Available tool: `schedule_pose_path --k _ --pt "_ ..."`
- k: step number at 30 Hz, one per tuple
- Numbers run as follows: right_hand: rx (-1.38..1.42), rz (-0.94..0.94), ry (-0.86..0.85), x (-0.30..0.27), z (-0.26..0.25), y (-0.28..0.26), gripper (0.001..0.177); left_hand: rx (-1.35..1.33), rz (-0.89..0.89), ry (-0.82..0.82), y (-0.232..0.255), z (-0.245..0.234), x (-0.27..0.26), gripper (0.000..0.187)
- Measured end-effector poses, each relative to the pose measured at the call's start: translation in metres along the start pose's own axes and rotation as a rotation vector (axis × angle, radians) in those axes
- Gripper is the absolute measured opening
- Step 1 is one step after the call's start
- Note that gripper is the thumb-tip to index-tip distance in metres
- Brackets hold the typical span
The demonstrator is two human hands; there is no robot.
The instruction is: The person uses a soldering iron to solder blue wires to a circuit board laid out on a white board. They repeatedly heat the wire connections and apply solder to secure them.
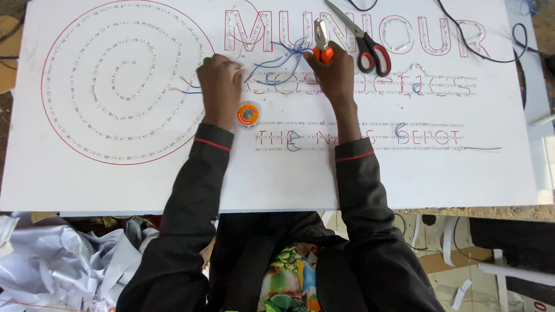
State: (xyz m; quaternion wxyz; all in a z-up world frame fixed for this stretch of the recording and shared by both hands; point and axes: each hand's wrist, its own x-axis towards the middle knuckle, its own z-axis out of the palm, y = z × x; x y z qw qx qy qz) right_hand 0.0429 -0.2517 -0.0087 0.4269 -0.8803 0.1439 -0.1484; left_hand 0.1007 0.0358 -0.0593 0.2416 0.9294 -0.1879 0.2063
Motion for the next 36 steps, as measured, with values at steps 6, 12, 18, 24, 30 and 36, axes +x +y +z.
schedule_pose_path --k 6,12,18,24,30,36 --pt "0.141 0.032 0.009 -0.004 -0.005 0.013 0.047 0.156 0.054 -0.128 0.002 0.081 0.024 0.019" --pt "0.173 0.112 -0.002 -0.008 0.008 0.002 0.032 -0.927 -0.447 -0.078 0.059 -0.021 0.029 0.008" --pt "0.047 -0.116 0.087 -0.024 0.034 -0.009 0.034 -1.498 -0.676 0.046 0.083 -0.037 0.028 0.022" --pt "-0.017 -0.241 -0.012 -0.039 0.062 -0.009 0.028 -1.608 -0.495 0.143 0.090 -0.009 0.015 0.016" --pt "0.152 -0.202 -0.134 -0.057 0.050 -0.037 0.037 -1.633 -0.471 0.169 0.089 -0.006 0.012 0.027" --pt "0.163 -0.211 -0.134 -0.052 0.050 -0.035 0.038 -1.616 -0.459 0.173 0.095 -0.003 0.012 0.030"
